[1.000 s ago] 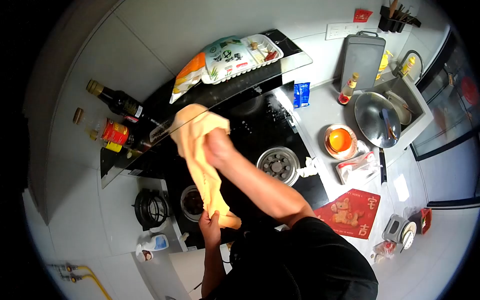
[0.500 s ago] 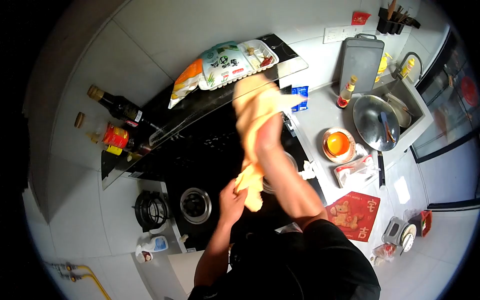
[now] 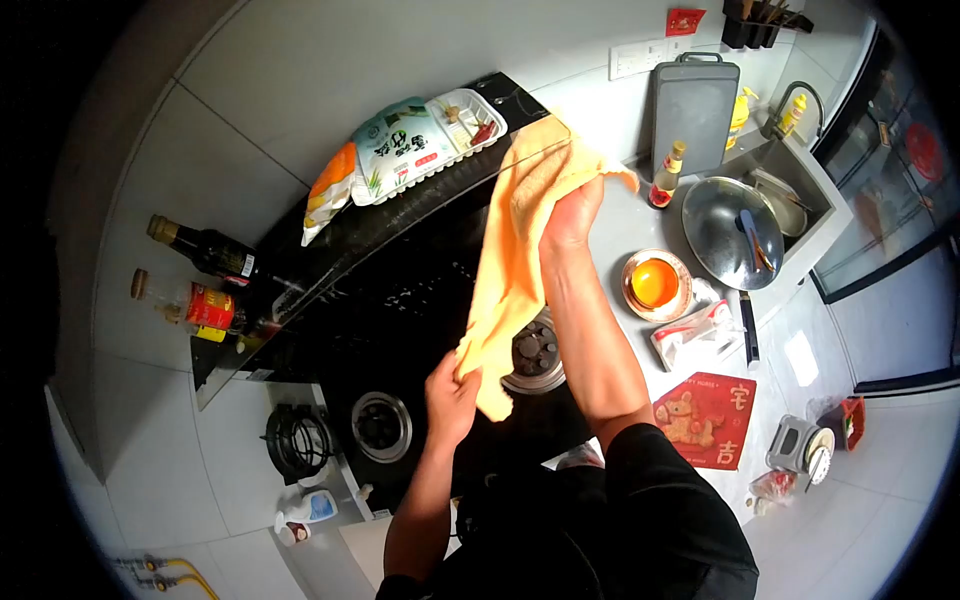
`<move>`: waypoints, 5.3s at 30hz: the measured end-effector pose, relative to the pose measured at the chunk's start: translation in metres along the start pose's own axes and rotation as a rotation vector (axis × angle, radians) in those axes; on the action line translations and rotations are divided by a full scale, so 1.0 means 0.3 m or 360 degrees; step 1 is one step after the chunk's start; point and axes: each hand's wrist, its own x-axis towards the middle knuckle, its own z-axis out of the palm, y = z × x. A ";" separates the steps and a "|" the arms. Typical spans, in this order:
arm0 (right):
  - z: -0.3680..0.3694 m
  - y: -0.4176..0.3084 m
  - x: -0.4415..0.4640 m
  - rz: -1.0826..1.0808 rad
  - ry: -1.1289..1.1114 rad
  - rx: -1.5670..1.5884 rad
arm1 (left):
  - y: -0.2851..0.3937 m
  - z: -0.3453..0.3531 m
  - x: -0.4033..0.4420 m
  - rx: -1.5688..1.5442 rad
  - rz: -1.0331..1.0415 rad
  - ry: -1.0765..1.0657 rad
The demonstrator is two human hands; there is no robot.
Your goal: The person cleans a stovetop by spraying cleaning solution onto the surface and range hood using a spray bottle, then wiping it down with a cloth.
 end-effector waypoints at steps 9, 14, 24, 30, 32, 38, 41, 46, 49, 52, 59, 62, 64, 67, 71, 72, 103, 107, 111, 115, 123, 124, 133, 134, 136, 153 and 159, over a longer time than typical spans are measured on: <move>0.055 -0.001 -0.011 -0.0121 0.0527 -0.0252 | -0.020 0.049 0.019 -0.0233 -0.0196 -0.0013; 0.097 0.042 -0.065 -0.0196 0.0502 -0.0066 | -0.031 0.056 0.047 -0.0165 -0.0105 -0.0043; -0.012 -0.025 -0.028 -0.0090 0.0261 -0.0070 | -0.010 0.074 0.032 -0.0056 -0.0137 -0.0108; 0.057 0.083 -0.069 -0.0134 0.0331 -0.0098 | -0.004 0.093 0.067 -0.0011 -0.0062 -0.0099; -0.001 0.075 -0.041 -0.0174 0.0323 -0.0276 | 0.000 0.082 0.041 -0.0038 -0.0086 -0.0061; 0.004 0.106 0.021 -0.0176 0.0197 0.0038 | -0.001 0.062 0.039 -0.0038 -0.0093 -0.0007; -0.046 0.362 -0.139 0.0045 0.0413 0.0236 | -0.116 0.026 -0.016 0.0025 -0.0114 -0.0012; 0.150 0.225 -0.180 0.0286 0.0534 -0.0119 | -0.190 0.001 -0.073 -0.0211 -0.0300 0.0203; 0.003 0.049 -0.034 -0.0058 0.0064 -0.0108 | -0.101 0.014 -0.036 -0.0194 -0.0255 0.0176; 0.002 -0.021 0.047 -0.0157 -0.0185 -0.0093 | -0.015 0.052 0.011 -0.0222 -0.0110 0.0016; 0.151 0.316 -0.170 0.0201 0.0283 0.0721 | -0.143 -0.061 -0.146 0.0016 -0.0239 0.0189; 0.280 0.447 -0.312 0.0706 0.0650 -0.0913 | -0.254 -0.135 -0.262 -0.0246 -0.0363 0.0425; 0.315 0.532 -0.378 0.0908 0.0487 -0.1419 | -0.261 -0.173 -0.310 -0.0293 -0.0394 0.0507; 0.337 0.572 -0.401 0.0806 0.0621 -0.1081 | -0.311 -0.211 -0.354 -0.0281 -0.0466 0.0495; 0.158 0.474 -0.279 0.0447 0.0531 -0.0875 | -0.181 -0.159 -0.276 -0.0229 -0.0382 0.0538; 0.170 0.408 -0.215 0.0301 0.0573 -0.0871 | -0.197 -0.141 -0.245 -0.0259 -0.0290 0.0500; 0.310 0.762 -0.359 0.0326 0.0357 -0.0742 | -0.284 -0.418 -0.378 -0.0414 -0.0242 0.0441; 0.093 0.522 -0.131 0.0111 0.0302 -0.0662 | -0.209 -0.359 -0.306 -0.0248 -0.0184 0.0331; -0.021 0.169 0.094 0.0149 0.0394 -0.0711 | -0.105 -0.233 -0.172 -0.0435 -0.0002 0.0050; 0.019 0.079 0.130 -0.0152 0.0708 -0.0949 | -0.054 -0.159 -0.067 -0.0091 0.0102 -0.0130; 0.262 0.489 -0.207 0.0333 0.0652 -0.0545 | -0.246 -0.373 -0.301 -0.0041 -0.0146 0.0250; 0.315 0.559 -0.261 0.0441 0.0705 -0.0504 | -0.304 -0.410 -0.345 -0.0049 -0.0178 0.0332; 0.453 1.069 -0.593 0.0844 0.0527 -0.0320 | -0.399 -0.619 -0.589 -0.0290 -0.0290 0.0710; 0.482 1.103 -0.608 0.0936 0.0646 -0.0217 | -0.391 -0.618 -0.589 -0.0409 -0.0291 0.0771; 0.429 1.128 -0.604 0.1055 0.0760 0.0033 | -0.389 -0.627 -0.597 -0.0574 -0.0286 0.0815; 0.257 0.556 -0.335 0.0053 0.0513 -0.0301 | -0.189 -0.452 -0.301 -0.0056 -0.0038 0.0191; 0.462 0.858 -0.569 0.1105 0.0468 -0.0680 | -0.459 -0.603 -0.556 -0.0196 -0.0321 0.0574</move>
